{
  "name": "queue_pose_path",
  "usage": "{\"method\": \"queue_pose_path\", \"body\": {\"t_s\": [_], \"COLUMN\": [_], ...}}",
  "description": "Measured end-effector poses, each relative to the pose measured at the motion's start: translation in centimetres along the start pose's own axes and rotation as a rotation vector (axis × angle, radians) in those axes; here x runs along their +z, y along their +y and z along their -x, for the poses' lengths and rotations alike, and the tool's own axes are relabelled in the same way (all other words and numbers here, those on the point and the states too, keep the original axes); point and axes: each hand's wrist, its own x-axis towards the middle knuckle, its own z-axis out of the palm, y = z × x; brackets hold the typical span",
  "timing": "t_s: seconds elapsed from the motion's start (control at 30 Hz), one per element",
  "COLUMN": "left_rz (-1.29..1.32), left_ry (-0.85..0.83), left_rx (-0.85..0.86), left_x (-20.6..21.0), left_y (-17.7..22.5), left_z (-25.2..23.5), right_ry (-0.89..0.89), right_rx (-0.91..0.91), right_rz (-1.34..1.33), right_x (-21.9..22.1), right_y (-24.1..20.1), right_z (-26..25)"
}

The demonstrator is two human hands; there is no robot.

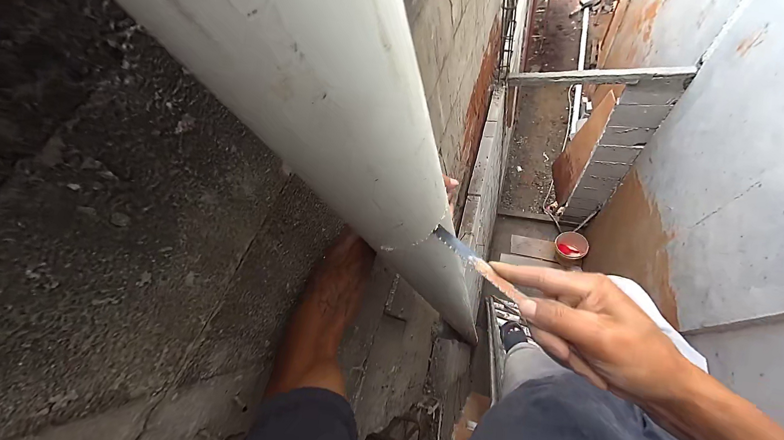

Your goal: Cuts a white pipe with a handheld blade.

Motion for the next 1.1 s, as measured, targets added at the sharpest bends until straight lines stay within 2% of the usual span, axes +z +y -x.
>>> {"method": "queue_pose_path", "body": {"t_s": [0.13, 0.17, 0.27, 0.33, 0.4, 0.47, 0.5, 0.53, 0.57, 0.6, 0.63, 0.67, 0.7, 0.73, 0.83, 0.87, 1.0, 1.03, 1.1], "left_rz": [0.221, 0.179, -0.067, -0.006, 0.176, 0.186, 0.156, 0.137, 0.170, 0.227, 0.210, 0.204, 0.229, 0.241, 0.082, 0.090, 0.257, 0.227, 0.075], "left_ry": [-0.108, -0.096, 0.039, 0.033, -0.069, -0.068, -0.129, -0.274, -0.440, -0.531, -0.181, -0.018, 0.025, 0.027, 0.002, 0.023, -0.038, -0.032, -0.082], "left_rx": [0.203, 0.183, -0.028, 0.039, 0.186, 0.204, 0.169, 0.143, 0.168, 0.206, 0.119, 0.119, 0.160, 0.181, 0.026, 0.031, 0.235, 0.219, 0.029], "left_x": [-1.6, -1.1, 1.7, 0.2, -1.9, -1.6, -2.1, -3.4, -5.1, -6.0, -3.2, -1.5, -0.8, -0.4, 0.3, 0.3, -0.8, -0.6, -0.5], "left_y": [-3.1, -2.1, 2.0, 0.1, -2.9, -2.5, -2.2, -2.6, -3.3, -3.9, -2.9, -2.6, -2.5, -2.2, -0.1, -0.2, -3.0, -2.4, -0.9], "left_z": [-0.8, -0.5, 1.3, 0.2, -1.2, -1.2, -1.4, -2.3, -3.5, -4.0, -1.8, -1.1, -1.0, -0.8, 0.3, 0.1, -1.1, -1.1, -0.5], "right_ry": [0.001, -0.018, -0.010, 0.018, -0.001, -0.037, -0.036, -0.023, -0.014, 0.003, 0.016, 0.011, 0.001, -0.015, -0.007, 0.001, -0.014, -0.028, -0.018], "right_rx": [0.000, 0.000, 0.008, 0.019, 0.015, 0.009, 0.009, 0.005, 0.001, 0.010, 0.026, 0.029, 0.016, 0.003, 0.006, 0.011, 0.012, 0.008, 0.020], "right_rz": [-0.046, -0.026, -0.038, -0.060, -0.097, -0.070, -0.058, -0.053, -0.047, -0.029, -0.035, -0.050, -0.066, -0.060, -0.052, -0.041, -0.047, -0.035, -0.046], "right_x": [1.6, 1.3, 0.1, 0.5, 1.1, 0.7, 0.3, -0.1, -0.3, 0.0, 0.5, 1.0, 1.2, 1.1, -0.1, -0.3, 1.1, 0.7, -0.1], "right_y": [0.0, 0.0, 0.0, -0.1, 0.0, 0.0, 0.2, 0.3, 0.2, 0.0, 0.0, 0.0, 0.0, 0.0, 0.1, -0.1, -0.1, -0.1, 0.2], "right_z": [-3.4, -3.2, -0.3, -1.1, -3.0, -2.7, -1.5, -0.3, -0.1, -0.6, -1.5, -2.6, -3.4, -3.4, -0.4, -0.4, -3.6, -3.3, -0.5]}}
